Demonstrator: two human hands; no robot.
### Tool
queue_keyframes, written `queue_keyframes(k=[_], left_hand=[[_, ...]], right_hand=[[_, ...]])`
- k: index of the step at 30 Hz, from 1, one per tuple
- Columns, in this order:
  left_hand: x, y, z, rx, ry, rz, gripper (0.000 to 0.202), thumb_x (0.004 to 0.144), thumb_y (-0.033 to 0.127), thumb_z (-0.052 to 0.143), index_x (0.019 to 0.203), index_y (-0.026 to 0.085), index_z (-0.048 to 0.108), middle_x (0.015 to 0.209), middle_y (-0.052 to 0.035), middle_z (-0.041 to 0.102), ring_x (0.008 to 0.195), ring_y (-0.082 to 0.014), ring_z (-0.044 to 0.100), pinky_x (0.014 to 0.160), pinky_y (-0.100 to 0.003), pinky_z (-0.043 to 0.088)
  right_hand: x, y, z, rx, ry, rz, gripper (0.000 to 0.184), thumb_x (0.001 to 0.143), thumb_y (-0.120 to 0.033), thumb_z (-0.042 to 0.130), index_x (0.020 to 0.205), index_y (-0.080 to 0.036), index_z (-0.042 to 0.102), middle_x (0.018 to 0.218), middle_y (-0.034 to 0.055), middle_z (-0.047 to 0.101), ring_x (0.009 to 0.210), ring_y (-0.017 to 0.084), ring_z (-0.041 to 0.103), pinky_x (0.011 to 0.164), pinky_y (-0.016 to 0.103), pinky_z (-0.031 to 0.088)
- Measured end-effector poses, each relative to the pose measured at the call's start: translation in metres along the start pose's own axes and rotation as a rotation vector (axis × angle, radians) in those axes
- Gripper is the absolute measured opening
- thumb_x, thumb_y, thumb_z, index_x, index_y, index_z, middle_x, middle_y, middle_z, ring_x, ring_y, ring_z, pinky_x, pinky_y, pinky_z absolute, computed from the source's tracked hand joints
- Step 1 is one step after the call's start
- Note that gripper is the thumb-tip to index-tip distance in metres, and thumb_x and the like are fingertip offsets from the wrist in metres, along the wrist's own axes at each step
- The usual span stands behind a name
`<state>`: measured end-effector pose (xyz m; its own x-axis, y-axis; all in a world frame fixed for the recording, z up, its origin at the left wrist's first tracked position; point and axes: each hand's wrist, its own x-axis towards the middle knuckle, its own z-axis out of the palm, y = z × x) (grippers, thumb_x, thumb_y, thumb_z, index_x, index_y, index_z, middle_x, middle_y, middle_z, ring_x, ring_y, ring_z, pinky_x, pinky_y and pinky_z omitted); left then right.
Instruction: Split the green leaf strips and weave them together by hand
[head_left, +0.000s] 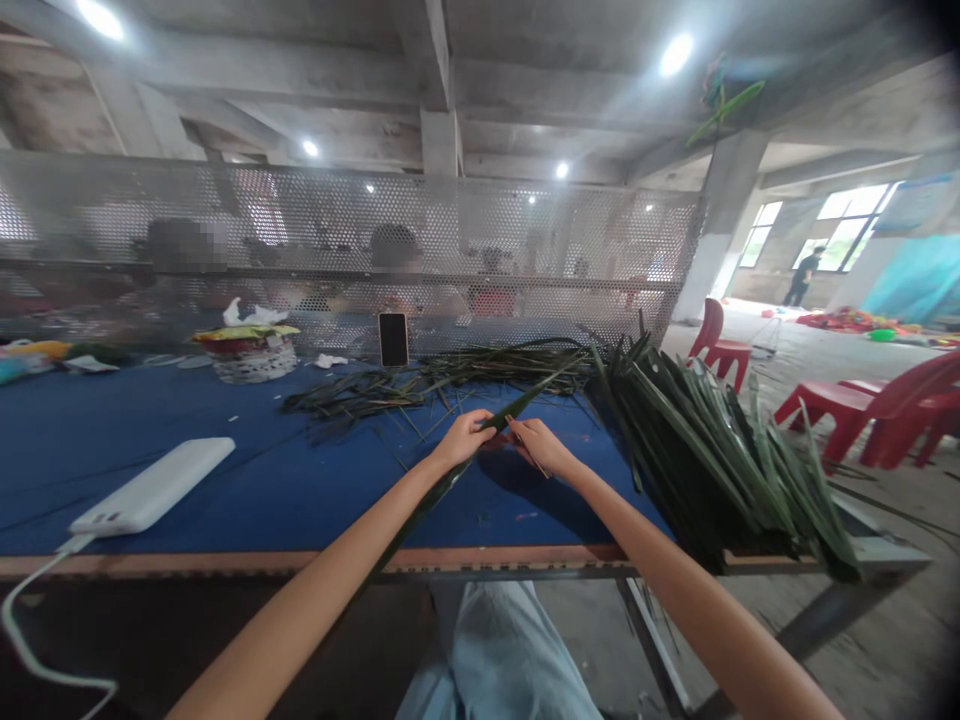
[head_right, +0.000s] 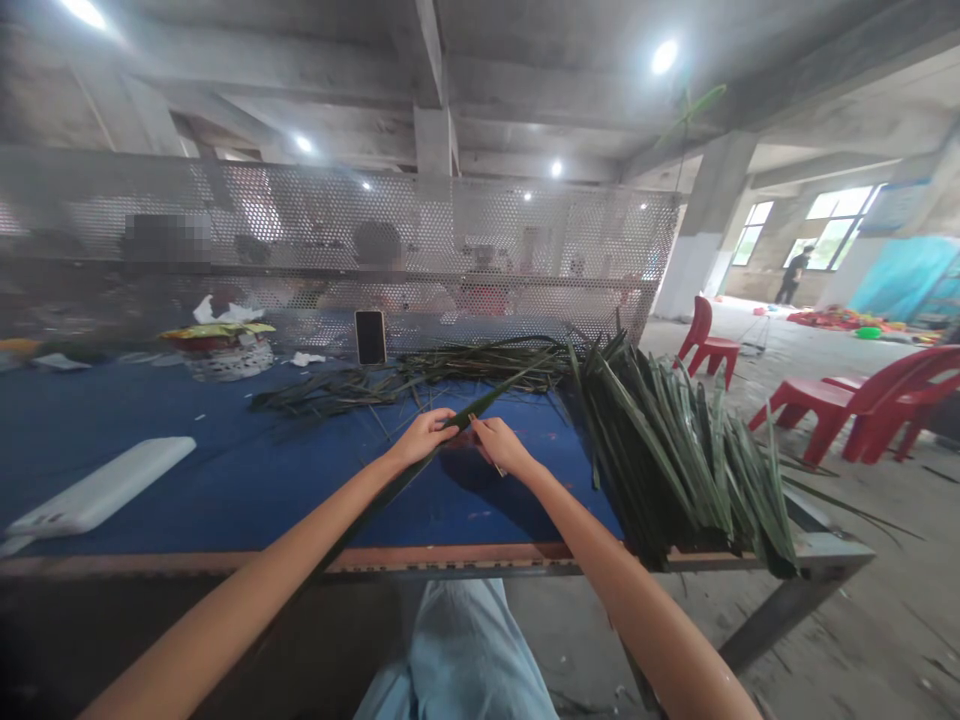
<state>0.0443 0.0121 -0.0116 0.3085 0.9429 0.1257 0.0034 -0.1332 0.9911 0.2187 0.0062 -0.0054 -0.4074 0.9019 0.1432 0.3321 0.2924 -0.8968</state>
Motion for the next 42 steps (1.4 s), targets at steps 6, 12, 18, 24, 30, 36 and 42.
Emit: queue_keyframes(k=[6,12,18,24,30,36,42], left_hand=[[0.002,-0.002,0.000,0.013,0.075,0.030,0.022,0.070,0.025,0.075,0.077,0.012,0.058,0.067,-0.0054,0.070,0.067,-0.0205,0.069,0.072,-0.034,0.053],[-0.001,0.004,0.001,0.083,0.101,0.035,0.016,0.071,0.017,0.070,0.075,0.015,0.055,0.065,-0.0023,0.069,0.064,-0.0175,0.067,0.071,-0.030,0.051],[-0.003,0.012,0.007,0.048,0.000,0.027,0.023,0.067,0.005,0.058,0.086,0.014,0.068,0.077,-0.0025,0.072,0.075,-0.0161,0.067,0.079,-0.027,0.047],[-0.004,0.013,0.008,0.054,0.038,-0.071,0.016,0.069,0.006,0.059,0.082,0.014,0.065,0.066,-0.0014,0.069,0.062,-0.0149,0.065,0.068,-0.026,0.048],[-0.009,0.013,0.005,0.149,0.036,0.038,0.014,0.072,0.020,0.067,0.085,0.014,0.064,0.067,-0.0030,0.070,0.062,-0.0170,0.065,0.063,-0.026,0.048],[-0.006,0.010,0.004,0.128,-0.020,0.059,0.021,0.072,0.023,0.065,0.091,0.015,0.069,0.076,-0.0060,0.073,0.075,-0.0211,0.069,0.075,-0.030,0.050],[-0.005,0.015,0.007,0.106,0.014,-0.013,0.029,0.065,0.005,0.056,0.089,0.016,0.068,0.076,-0.0026,0.072,0.075,-0.0192,0.068,0.076,-0.029,0.049]], right_hand=[[-0.001,0.003,0.005,0.013,-0.079,-0.032,0.045,0.094,-0.035,0.033,0.054,-0.018,0.046,0.033,-0.0050,0.038,0.030,0.007,0.032,0.037,0.021,0.023],[-0.001,0.005,0.007,0.020,-0.086,-0.037,0.044,0.093,-0.035,0.033,0.054,-0.018,0.045,0.033,-0.0051,0.037,0.031,0.008,0.032,0.036,0.021,0.023],[0.001,0.003,0.001,0.007,0.021,-0.010,0.048,0.094,-0.039,0.031,0.053,-0.019,0.043,0.033,-0.0047,0.037,0.031,0.008,0.032,0.038,0.021,0.024],[-0.001,0.000,0.000,-0.023,0.040,-0.024,0.047,0.094,-0.038,0.030,0.054,-0.018,0.045,0.032,-0.0047,0.037,0.031,0.008,0.034,0.041,0.021,0.027],[-0.001,-0.001,-0.002,-0.002,0.049,-0.019,0.046,0.093,-0.041,0.031,0.056,-0.019,0.046,0.030,-0.0054,0.035,0.030,0.009,0.032,0.040,0.022,0.026],[0.001,0.002,-0.003,-0.030,0.075,-0.004,0.047,0.094,-0.040,0.030,0.055,-0.018,0.046,0.031,-0.0048,0.036,0.032,0.009,0.034,0.041,0.022,0.027],[0.001,0.001,-0.004,-0.024,0.092,-0.014,0.051,0.095,-0.040,0.029,0.051,-0.019,0.045,0.031,-0.0036,0.035,0.033,0.009,0.034,0.041,0.022,0.027]])
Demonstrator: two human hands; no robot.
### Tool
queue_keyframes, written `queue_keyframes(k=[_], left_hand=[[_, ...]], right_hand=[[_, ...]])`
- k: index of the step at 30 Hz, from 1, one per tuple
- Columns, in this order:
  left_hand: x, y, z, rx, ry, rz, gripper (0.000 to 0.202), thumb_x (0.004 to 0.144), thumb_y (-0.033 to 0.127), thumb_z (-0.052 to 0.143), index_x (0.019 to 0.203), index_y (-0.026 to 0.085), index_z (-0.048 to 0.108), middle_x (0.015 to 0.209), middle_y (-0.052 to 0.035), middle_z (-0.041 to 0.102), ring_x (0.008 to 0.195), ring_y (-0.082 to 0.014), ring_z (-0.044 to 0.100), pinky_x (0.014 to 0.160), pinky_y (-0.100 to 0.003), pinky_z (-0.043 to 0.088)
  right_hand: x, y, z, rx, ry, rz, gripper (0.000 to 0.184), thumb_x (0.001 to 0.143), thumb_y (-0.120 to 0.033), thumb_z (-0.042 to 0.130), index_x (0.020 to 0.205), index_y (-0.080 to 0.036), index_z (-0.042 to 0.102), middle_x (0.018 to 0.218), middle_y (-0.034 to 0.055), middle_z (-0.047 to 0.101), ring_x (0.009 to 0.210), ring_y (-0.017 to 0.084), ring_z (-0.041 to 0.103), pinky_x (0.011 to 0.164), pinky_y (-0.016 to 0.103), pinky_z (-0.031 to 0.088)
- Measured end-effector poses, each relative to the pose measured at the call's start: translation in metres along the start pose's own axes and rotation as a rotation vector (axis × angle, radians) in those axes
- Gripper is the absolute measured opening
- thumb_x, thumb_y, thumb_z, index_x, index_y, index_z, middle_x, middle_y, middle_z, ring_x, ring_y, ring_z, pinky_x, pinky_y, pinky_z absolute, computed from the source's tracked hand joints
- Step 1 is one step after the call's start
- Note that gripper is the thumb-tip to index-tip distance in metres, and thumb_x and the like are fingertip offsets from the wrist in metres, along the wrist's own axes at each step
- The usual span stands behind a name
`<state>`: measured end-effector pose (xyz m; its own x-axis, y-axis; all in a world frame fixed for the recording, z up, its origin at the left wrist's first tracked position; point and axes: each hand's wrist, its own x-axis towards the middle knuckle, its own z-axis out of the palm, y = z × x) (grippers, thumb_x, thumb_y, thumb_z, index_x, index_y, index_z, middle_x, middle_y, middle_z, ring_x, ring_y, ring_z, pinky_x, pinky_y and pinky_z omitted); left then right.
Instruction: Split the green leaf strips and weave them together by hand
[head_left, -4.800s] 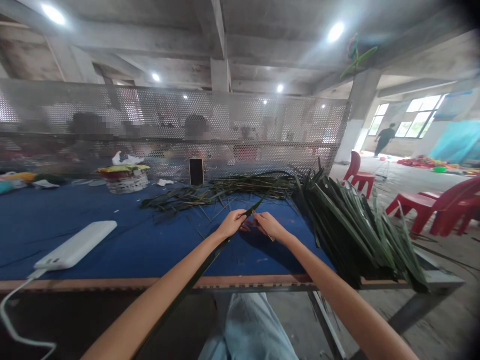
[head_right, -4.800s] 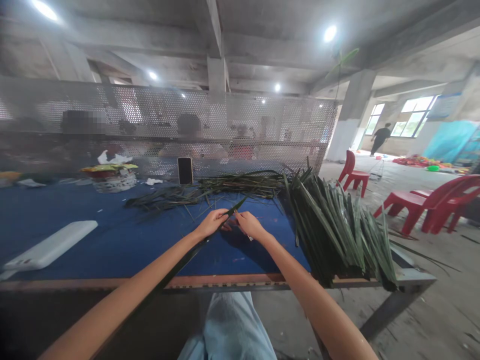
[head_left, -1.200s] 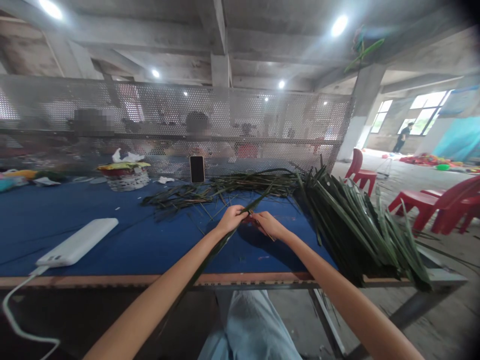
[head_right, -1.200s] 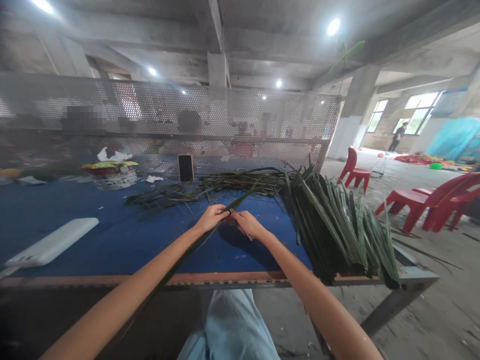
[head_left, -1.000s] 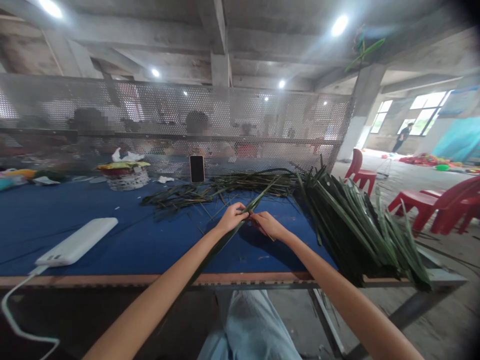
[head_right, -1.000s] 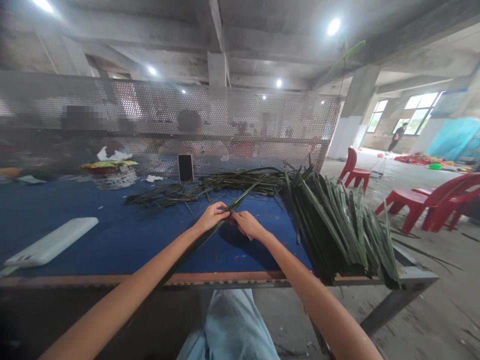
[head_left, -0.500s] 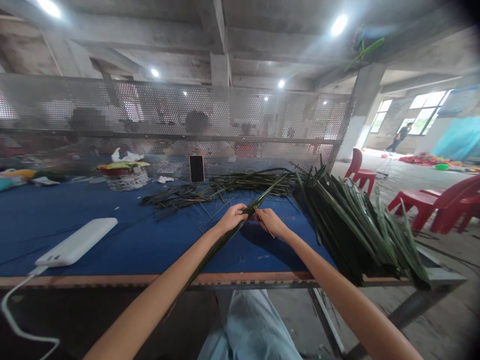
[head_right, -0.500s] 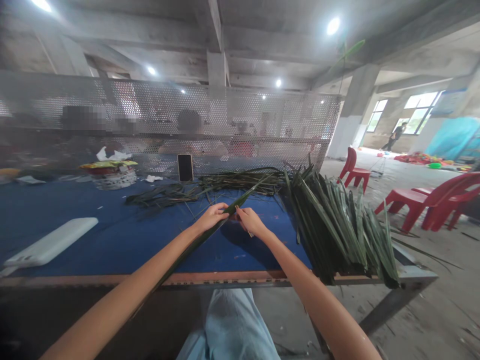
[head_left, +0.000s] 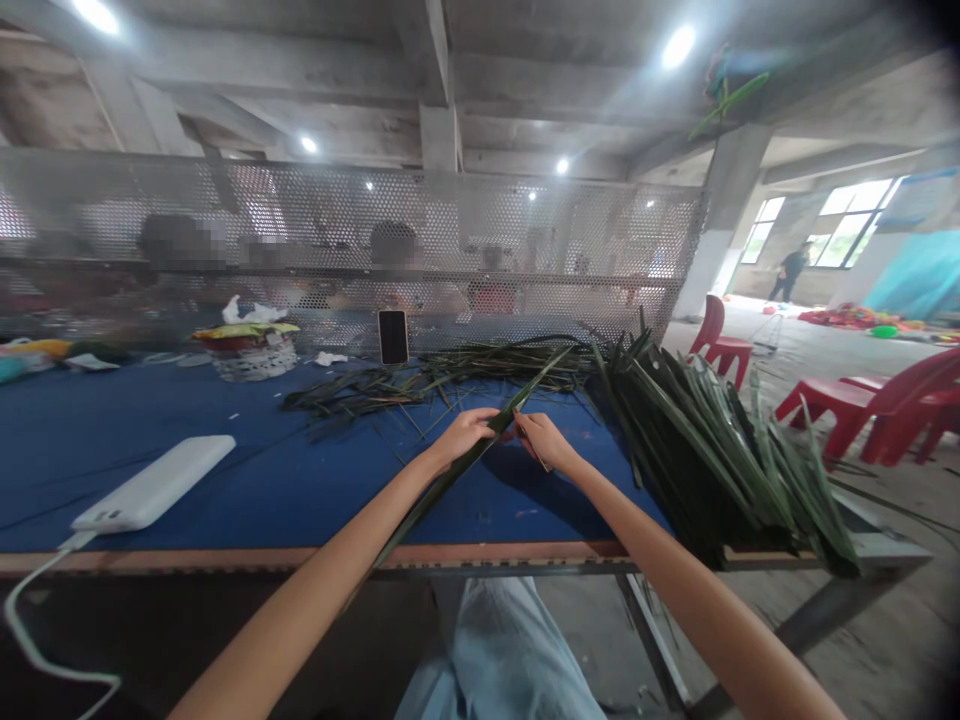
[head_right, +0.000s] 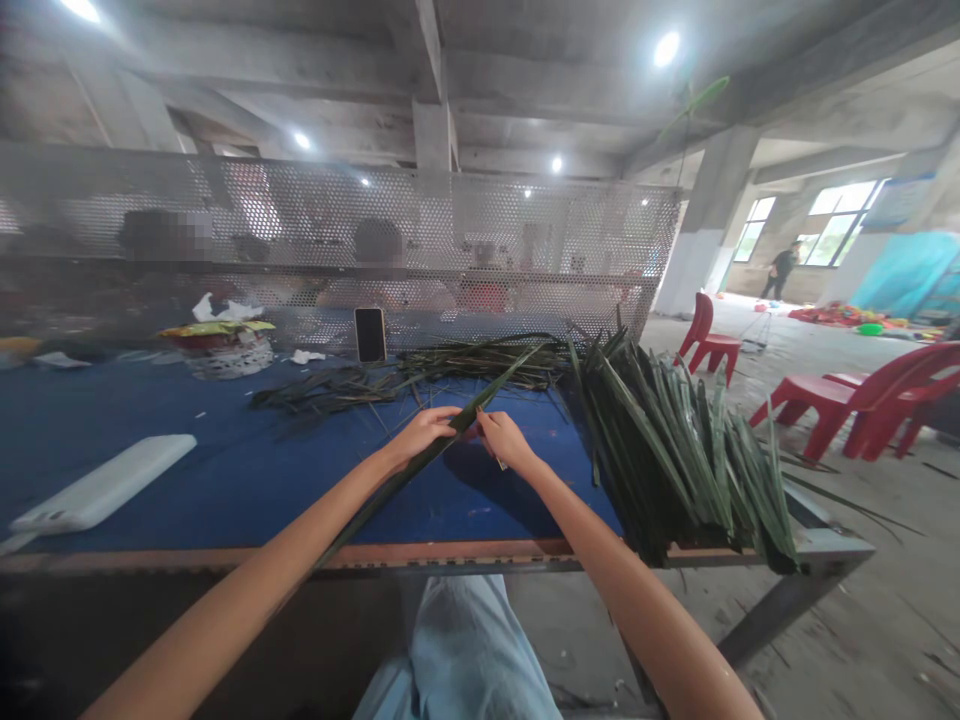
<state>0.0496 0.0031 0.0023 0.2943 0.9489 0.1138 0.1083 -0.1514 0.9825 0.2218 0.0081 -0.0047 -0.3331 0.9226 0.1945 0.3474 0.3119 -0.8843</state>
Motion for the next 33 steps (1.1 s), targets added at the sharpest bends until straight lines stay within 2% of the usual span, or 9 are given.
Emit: queue_keyframes(k=[4,8,13,16,20,23,26,29,33], left_hand=[[-0.003,0.002,0.001,-0.031,0.025,-0.066,0.024,0.066,0.004,0.060,0.088,0.016,0.058,0.069,-0.0011,0.071,0.067,-0.0177,0.067,0.068,-0.028,0.049],[-0.004,0.003,0.002,-0.038,0.028,-0.018,0.021,0.069,0.004,0.061,0.084,0.016,0.052,0.068,-0.0007,0.071,0.074,-0.0166,0.069,0.072,-0.026,0.048],[-0.004,0.002,0.002,-0.048,0.058,-0.043,0.025,0.069,0.004,0.063,0.084,0.018,0.049,0.066,0.0014,0.070,0.073,-0.0172,0.069,0.074,-0.029,0.049],[-0.003,0.002,0.002,-0.095,0.069,-0.061,0.024,0.069,0.012,0.068,0.085,0.018,0.051,0.069,-0.0005,0.070,0.073,-0.0177,0.068,0.075,-0.030,0.048],[-0.001,0.005,0.003,-0.175,0.043,-0.072,0.027,0.069,0.033,0.074,0.084,0.015,0.060,0.078,-0.0056,0.071,0.081,-0.0208,0.067,0.077,-0.031,0.048],[-0.001,0.007,-0.002,-0.292,-0.022,-0.097,0.041,0.075,0.054,0.064,0.086,0.015,0.064,0.083,-0.0077,0.071,0.084,-0.0215,0.066,0.078,-0.031,0.048],[0.001,0.008,-0.010,-0.378,-0.011,-0.156,0.062,0.082,0.069,0.040,0.088,0.014,0.067,0.085,-0.0098,0.072,0.082,-0.0208,0.065,0.075,-0.029,0.048],[0.002,0.008,-0.018,-0.449,-0.006,-0.153,0.073,0.084,0.071,0.027,0.090,0.013,0.069,0.092,-0.0132,0.072,0.088,-0.0219,0.065,0.076,-0.028,0.049],[0.001,0.007,-0.023,-0.484,-0.018,-0.128,0.075,0.083,0.072,0.026,0.089,0.012,0.070,0.100,-0.0171,0.070,0.095,-0.0246,0.065,0.081,-0.029,0.049]], right_hand=[[-0.001,-0.003,-0.001,0.012,0.004,-0.008,0.051,0.094,-0.039,0.030,0.049,-0.019,0.044,0.031,-0.0037,0.035,0.032,0.009,0.034,0.041,0.022,0.028],[-0.002,-0.004,-0.001,0.029,-0.027,-0.008,0.052,0.095,-0.039,0.030,0.048,-0.020,0.040,0.030,-0.0038,0.035,0.032,0.009,0.033,0.041,0.022,0.029],[-0.001,-0.003,0.000,0.026,-0.060,0.009,0.049,0.095,-0.041,0.030,0.052,-0.019,0.043,0.031,-0.0046,0.036,0.030,0.008,0.032,0.040,0.021,0.028],[0.000,-0.002,0.000,0.037,-0.035,0.024,0.048,0.094,-0.041,0.031,0.054,-0.019,0.043,0.031,-0.0047,0.036,0.030,0.009,0.033,0.039,0.021,0.027],[0.002,0.001,0.000,0.027,0.008,0.026,0.049,0.094,-0.041,0.030,0.050,-0.020,0.040,0.031,-0.0032,0.036,0.031,0.009,0.035,0.038,0.021,0.027],[0.003,0.003,0.000,0.014,0.020,0.022,0.050,0.094,-0.042,0.030,0.050,-0.020,0.040,0.032,-0.0029,0.036,0.031,0.009,0.036,0.039,0.021,0.027],[0.004,0.004,0.000,0.015,0.026,0.033,0.047,0.094,-0.040,0.030,0.053,-0.020,0.043,0.031,-0.0036,0.037,0.030,0.009,0.035,0.039,0.021,0.027],[0.004,0.004,0.000,0.010,0.031,0.029,0.045,0.093,-0.038,0.030,0.055,-0.019,0.044,0.031,-0.0043,0.037,0.029,0.009,0.035,0.039,0.020,0.028],[0.004,0.004,-0.001,0.000,0.038,0.027,0.045,0.093,-0.039,0.030,0.055,-0.019,0.043,0.031,-0.0042,0.037,0.030,0.009,0.036,0.039,0.021,0.028]])
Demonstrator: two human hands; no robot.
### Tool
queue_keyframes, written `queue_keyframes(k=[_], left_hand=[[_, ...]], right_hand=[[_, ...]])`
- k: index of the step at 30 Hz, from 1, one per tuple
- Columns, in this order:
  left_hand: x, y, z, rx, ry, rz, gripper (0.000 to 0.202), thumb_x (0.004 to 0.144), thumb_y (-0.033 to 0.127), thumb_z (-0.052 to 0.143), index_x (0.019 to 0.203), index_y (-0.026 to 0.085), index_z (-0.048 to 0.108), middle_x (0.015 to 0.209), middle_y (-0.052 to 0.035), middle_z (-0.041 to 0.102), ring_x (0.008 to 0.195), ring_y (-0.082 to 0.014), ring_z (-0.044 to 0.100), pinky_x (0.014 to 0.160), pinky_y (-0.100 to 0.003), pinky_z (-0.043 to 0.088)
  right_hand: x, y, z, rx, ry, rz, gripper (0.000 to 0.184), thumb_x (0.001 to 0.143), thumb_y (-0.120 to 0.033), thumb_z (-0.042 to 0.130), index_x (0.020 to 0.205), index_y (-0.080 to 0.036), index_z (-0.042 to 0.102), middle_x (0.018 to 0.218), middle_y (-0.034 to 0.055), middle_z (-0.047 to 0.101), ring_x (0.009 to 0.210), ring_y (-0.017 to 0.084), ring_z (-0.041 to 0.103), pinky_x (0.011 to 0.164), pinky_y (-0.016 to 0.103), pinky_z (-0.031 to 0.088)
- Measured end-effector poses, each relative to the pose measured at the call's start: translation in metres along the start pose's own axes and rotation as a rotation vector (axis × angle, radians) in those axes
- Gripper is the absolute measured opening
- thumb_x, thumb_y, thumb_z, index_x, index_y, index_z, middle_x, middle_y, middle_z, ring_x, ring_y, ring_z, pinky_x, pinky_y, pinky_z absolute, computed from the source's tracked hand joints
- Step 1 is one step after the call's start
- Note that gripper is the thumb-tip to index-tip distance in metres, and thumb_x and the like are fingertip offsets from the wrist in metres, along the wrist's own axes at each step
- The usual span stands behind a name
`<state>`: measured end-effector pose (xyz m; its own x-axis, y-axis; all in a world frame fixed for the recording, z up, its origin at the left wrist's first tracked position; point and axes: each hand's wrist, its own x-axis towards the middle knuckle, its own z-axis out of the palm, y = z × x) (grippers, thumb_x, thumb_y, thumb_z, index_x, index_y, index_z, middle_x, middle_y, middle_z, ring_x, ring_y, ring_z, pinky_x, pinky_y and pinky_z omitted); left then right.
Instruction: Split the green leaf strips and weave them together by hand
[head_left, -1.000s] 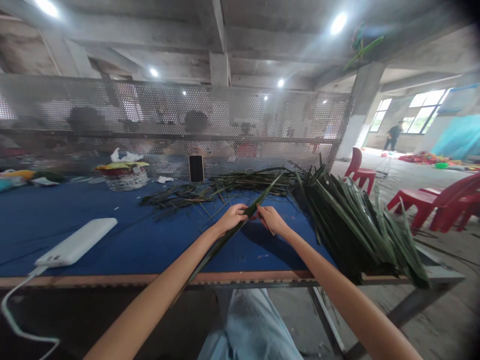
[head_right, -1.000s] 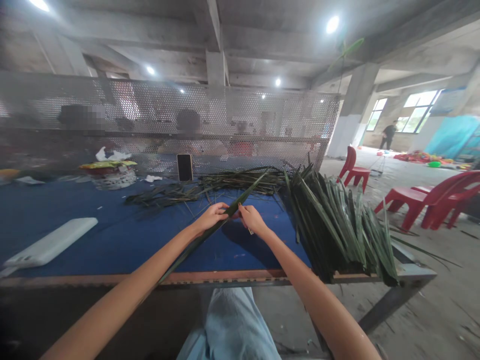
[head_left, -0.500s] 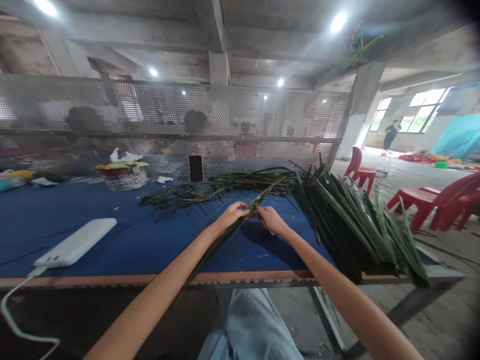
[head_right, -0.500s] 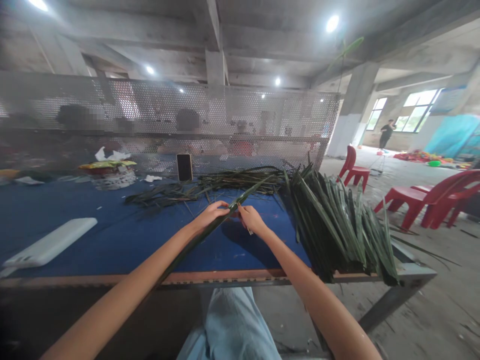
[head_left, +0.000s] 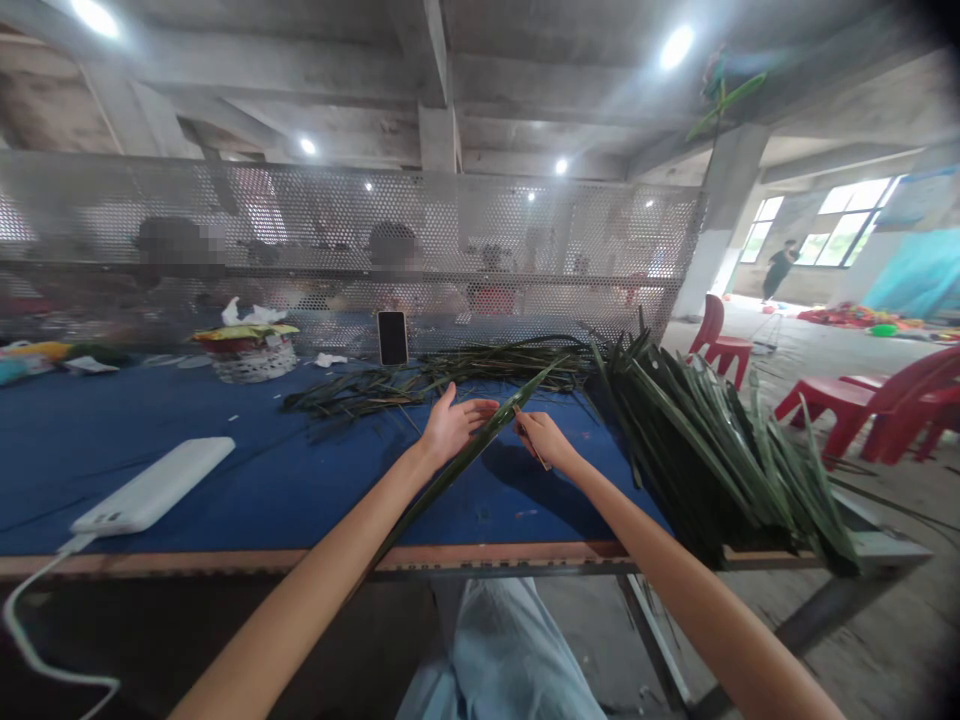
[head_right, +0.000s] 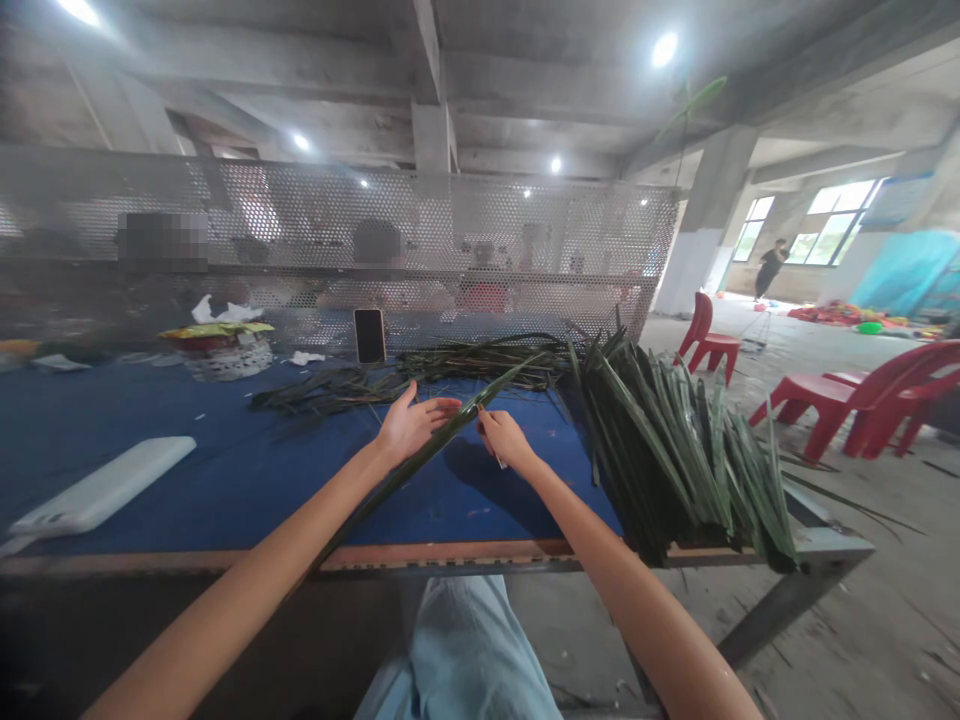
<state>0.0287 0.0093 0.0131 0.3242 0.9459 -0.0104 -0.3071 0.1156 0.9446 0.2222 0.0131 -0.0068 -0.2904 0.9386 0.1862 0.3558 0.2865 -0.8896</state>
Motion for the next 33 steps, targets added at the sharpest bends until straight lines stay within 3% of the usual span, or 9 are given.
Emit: queue_keyframes(k=[5,9,12,24,28,31,33], left_hand=[[0.001,-0.001,0.002,0.033,0.006,-0.010,0.066,0.081,0.069,0.039,0.089,0.012,0.070,0.095,-0.0156,0.071,0.089,-0.0234,0.067,0.078,-0.030,0.050],[0.002,-0.009,0.010,0.298,0.080,0.012,0.033,0.070,0.046,0.070,0.079,0.013,0.070,0.077,-0.0083,0.073,0.073,-0.0202,0.067,0.070,-0.028,0.049],[0.001,-0.015,0.016,0.453,0.060,0.019,0.022,0.065,0.033,0.075,0.068,0.012,0.069,0.068,-0.0078,0.071,0.065,-0.0196,0.066,0.067,-0.029,0.050],[-0.004,-0.017,0.012,0.617,-0.011,0.178,0.028,0.073,0.037,0.071,0.066,0.011,0.065,0.059,-0.0082,0.068,0.049,-0.0147,0.061,0.049,-0.023,0.046],[-0.005,-0.016,0.014,0.603,-0.026,0.198,0.028,0.075,0.035,0.069,0.086,0.009,0.064,0.055,-0.0057,0.067,0.047,-0.0155,0.062,0.049,-0.023,0.047],[-0.004,-0.017,0.014,0.574,-0.027,0.181,0.044,0.078,0.032,0.066,0.113,0.008,0.057,0.052,-0.0031,0.065,0.044,-0.0166,0.062,0.047,-0.024,0.048],[-0.003,-0.018,0.014,0.563,-0.001,0.168,0.049,0.079,0.028,0.064,0.121,0.005,0.052,0.049,-0.0023,0.064,0.042,-0.0165,0.061,0.047,-0.024,0.048]], right_hand=[[0.001,0.001,0.000,-0.009,0.008,0.001,0.044,0.092,-0.039,0.029,0.056,-0.020,0.043,0.032,-0.0043,0.037,0.030,0.010,0.036,0.040,0.021,0.028],[0.004,0.003,-0.001,-0.023,0.048,0.013,0.043,0.092,-0.039,0.030,0.056,-0.019,0.045,0.032,-0.0041,0.038,0.031,0.010,0.037,0.041,0.021,0.028],[0.005,0.005,-0.002,-0.033,0.068,-0.001,0.038,0.090,-0.033,0.031,0.058,-0.019,0.046,0.033,-0.0044,0.040,0.033,0.010,0.038,0.042,0.021,0.029],[0.004,0.001,-0.003,0.073,-0.029,0.011,0.036,0.088,-0.027,0.031,0.056,-0.020,0.044,0.031,-0.0054,0.037,0.030,0.010,0.034,0.040,0.022,0.030],[0.006,0.002,-0.004,0.108,-0.031,0.035,0.035,0.088,-0.026,0.031,0.056,-0.020,0.044,0.029,-0.0056,0.036,0.028,0.010,0.033,0.036,0.022,0.027],[0.007,0.004,-0.003,0.128,-0.058,0.058,0.035,0.088,-0.026,0.031,0.056,-0.020,0.044,0.029,-0.0057,0.036,0.026,0.010,0.033,0.034,0.022,0.025],[0.008,0.004,-0.003,0.136,-0.074,0.066,0.034,0.087,-0.026,0.032,0.056,-0.020,0.044,0.028,-0.0056,0.036,0.025,0.010,0.033,0.033,0.022,0.025]])
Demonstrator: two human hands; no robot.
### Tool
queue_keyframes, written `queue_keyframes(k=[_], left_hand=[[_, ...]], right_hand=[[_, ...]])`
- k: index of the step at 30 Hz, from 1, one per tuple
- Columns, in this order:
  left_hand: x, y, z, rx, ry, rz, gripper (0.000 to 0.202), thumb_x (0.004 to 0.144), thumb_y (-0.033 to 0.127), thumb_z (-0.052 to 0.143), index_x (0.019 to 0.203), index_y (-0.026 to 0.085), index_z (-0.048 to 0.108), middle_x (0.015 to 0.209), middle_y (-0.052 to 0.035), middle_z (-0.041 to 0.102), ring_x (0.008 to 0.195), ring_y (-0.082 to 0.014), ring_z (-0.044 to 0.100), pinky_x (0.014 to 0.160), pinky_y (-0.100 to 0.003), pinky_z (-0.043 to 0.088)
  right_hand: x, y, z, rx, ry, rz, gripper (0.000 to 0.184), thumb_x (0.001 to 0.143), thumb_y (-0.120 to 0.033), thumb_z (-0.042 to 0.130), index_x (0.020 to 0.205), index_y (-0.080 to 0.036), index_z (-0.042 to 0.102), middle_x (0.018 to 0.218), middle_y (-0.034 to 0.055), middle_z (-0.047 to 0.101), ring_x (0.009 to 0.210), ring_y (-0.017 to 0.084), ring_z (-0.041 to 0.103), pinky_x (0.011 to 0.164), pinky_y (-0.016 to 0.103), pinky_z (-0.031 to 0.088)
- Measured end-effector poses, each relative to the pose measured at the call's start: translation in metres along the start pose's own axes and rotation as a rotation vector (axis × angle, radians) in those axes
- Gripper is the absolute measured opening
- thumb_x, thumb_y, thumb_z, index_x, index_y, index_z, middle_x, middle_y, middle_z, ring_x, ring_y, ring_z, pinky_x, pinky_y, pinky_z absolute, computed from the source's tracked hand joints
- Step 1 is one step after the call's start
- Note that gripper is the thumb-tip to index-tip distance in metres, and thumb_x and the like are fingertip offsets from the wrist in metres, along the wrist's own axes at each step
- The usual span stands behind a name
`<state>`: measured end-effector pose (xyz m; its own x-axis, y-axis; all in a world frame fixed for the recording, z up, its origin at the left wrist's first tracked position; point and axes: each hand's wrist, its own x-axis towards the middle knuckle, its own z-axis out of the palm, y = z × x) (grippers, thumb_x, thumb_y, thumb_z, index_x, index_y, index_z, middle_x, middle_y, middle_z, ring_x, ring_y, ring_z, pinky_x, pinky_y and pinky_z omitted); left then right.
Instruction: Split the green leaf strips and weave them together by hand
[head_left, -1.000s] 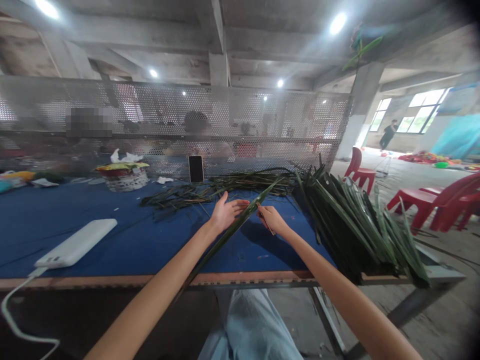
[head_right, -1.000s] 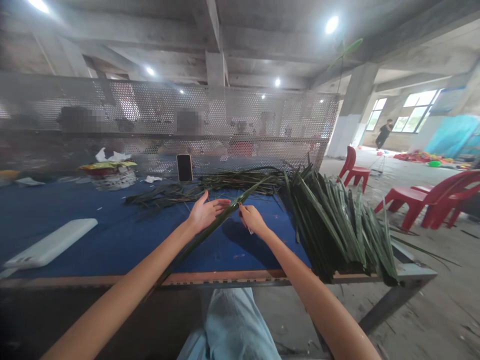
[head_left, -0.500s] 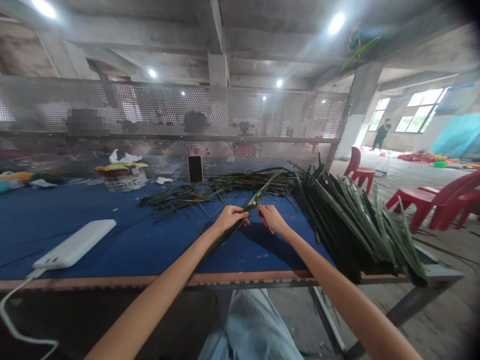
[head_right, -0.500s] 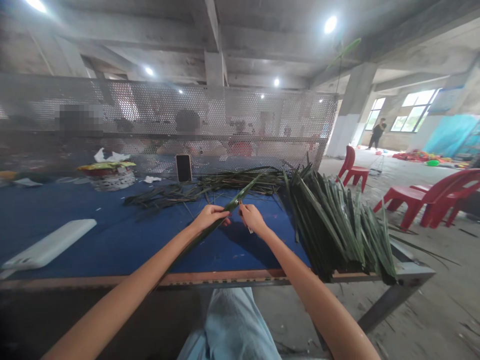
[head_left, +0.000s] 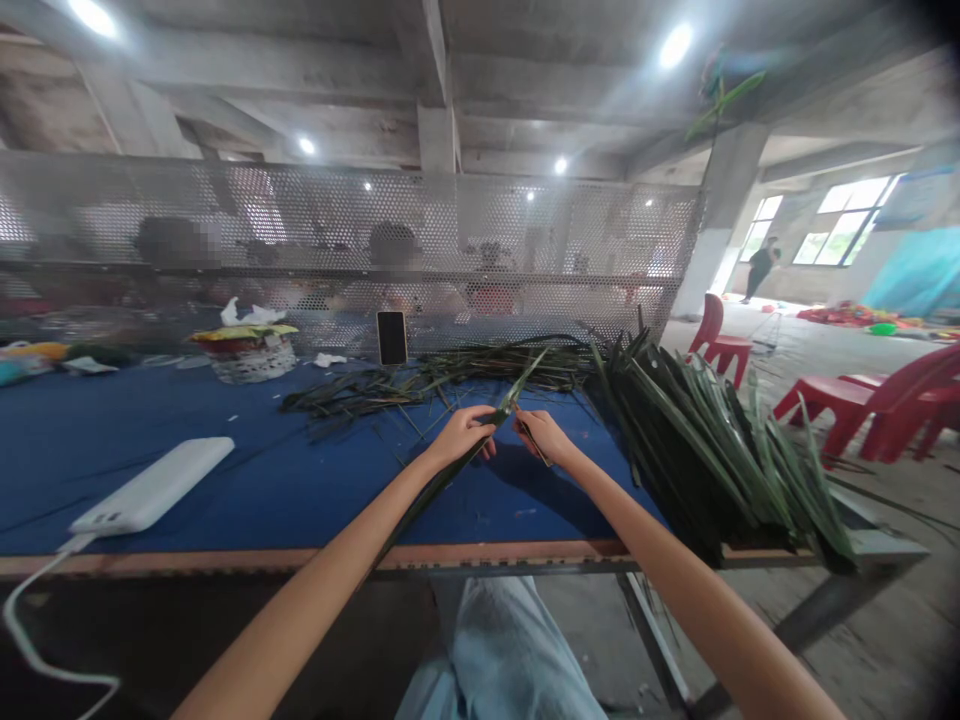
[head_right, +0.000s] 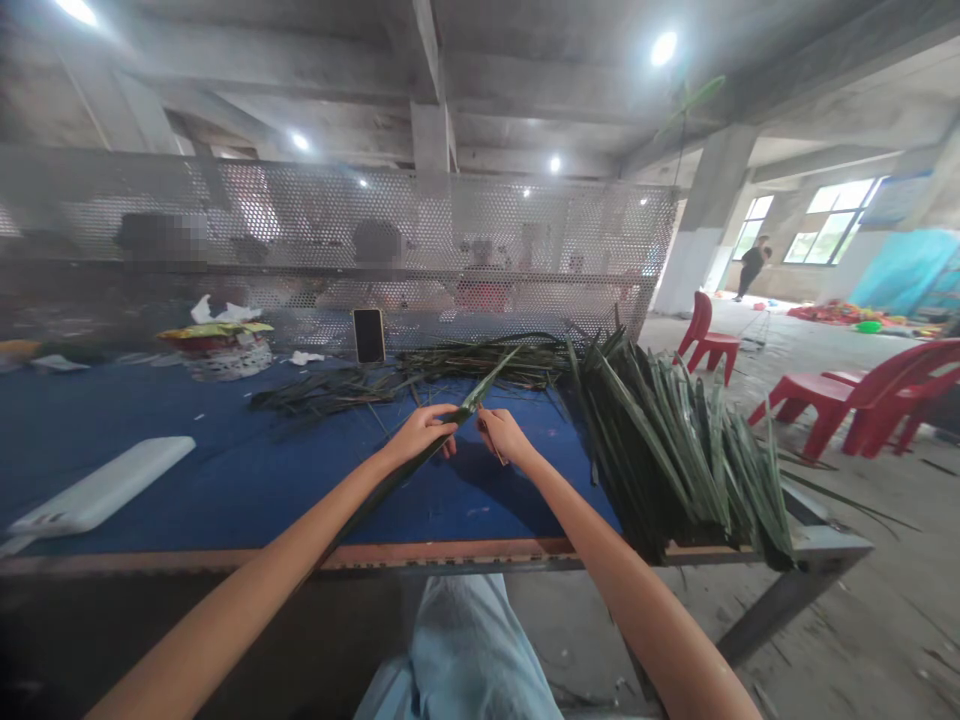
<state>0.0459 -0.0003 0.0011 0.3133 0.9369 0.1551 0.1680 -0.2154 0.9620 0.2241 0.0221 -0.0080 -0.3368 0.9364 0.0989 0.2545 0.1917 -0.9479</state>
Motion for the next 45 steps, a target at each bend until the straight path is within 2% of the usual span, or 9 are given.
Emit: queue_keyframes(k=[6,12,17,20,27,36,45], left_hand=[[0.001,0.003,0.002,-0.004,0.046,-0.024,0.044,0.079,0.019,0.060,0.119,0.003,0.055,0.046,-0.0015,0.062,0.040,-0.0155,0.059,0.046,-0.024,0.048],[-0.001,0.004,0.002,0.047,0.039,-0.009,0.041,0.081,0.022,0.058,0.117,0.004,0.055,0.046,-0.0007,0.061,0.039,-0.0150,0.058,0.045,-0.023,0.046],[-0.002,0.003,-0.004,0.197,0.039,0.066,0.029,0.086,0.035,0.055,0.094,0.008,0.061,0.045,-0.0018,0.060,0.037,-0.0132,0.055,0.043,-0.021,0.042],[-0.002,0.002,-0.006,0.247,0.074,0.074,0.027,0.085,0.036,0.055,0.088,0.010,0.062,0.045,-0.0016,0.060,0.037,-0.0127,0.054,0.042,-0.021,0.041],[-0.003,0.002,-0.008,0.282,0.071,0.078,0.027,0.084,0.037,0.054,0.083,0.011,0.064,0.045,-0.0013,0.059,0.037,-0.0125,0.053,0.042,-0.021,0.040],[-0.004,0.002,-0.006,0.302,0.066,0.085,0.028,0.083,0.037,0.054,0.085,0.011,0.063,0.044,-0.0006,0.058,0.036,-0.0122,0.051,0.042,-0.021,0.038],[-0.002,-0.001,-0.007,0.321,0.064,0.098,0.028,0.084,0.038,0.054,0.083,0.012,0.063,0.044,-0.0007,0.059,0.036,-0.0122,0.051,0.042,-0.021,0.039]], right_hand=[[0.003,0.001,-0.001,0.048,0.019,-0.023,0.031,0.086,-0.024,0.032,0.058,-0.020,0.044,0.027,-0.0061,0.036,0.025,0.010,0.031,0.033,0.021,0.026],[0.002,-0.001,-0.002,0.084,0.012,-0.023,0.032,0.088,-0.029,0.032,0.059,-0.020,0.043,0.027,-0.0070,0.034,0.024,0.009,0.029,0.031,0.021,0.024],[-0.002,-0.004,-0.004,0.055,-0.010,-0.062,0.037,0.091,-0.037,0.034,0.060,-0.020,0.045,0.028,-0.0069,0.035,0.025,0.009,0.030,0.031,0.021,0.025],[-0.004,-0.004,-0.003,0.010,-0.014,-0.037,0.041,0.092,-0.039,0.033,0.058,-0.020,0.045,0.029,-0.0063,0.035,0.025,0.009,0.031,0.031,0.021,0.025],[-0.005,-0.007,-0.001,-0.077,-0.002,-0.021,0.046,0.094,-0.040,0.033,0.056,-0.019,0.045,0.030,-0.0049,0.038,0.027,0.009,0.034,0.035,0.020,0.028],[-0.007,-0.008,0.001,-0.094,-0.097,0.016,0.042,0.093,-0.033,0.034,0.056,-0.018,0.047,0.032,-0.0047,0.040,0.029,0.008,0.035,0.037,0.020,0.028],[-0.012,-0.009,0.002,0.050,-0.172,0.018,0.037,0.092,-0.032,0.035,0.059,-0.018,0.047,0.032,-0.0063,0.039,0.027,0.008,0.032,0.034,0.021,0.026]])
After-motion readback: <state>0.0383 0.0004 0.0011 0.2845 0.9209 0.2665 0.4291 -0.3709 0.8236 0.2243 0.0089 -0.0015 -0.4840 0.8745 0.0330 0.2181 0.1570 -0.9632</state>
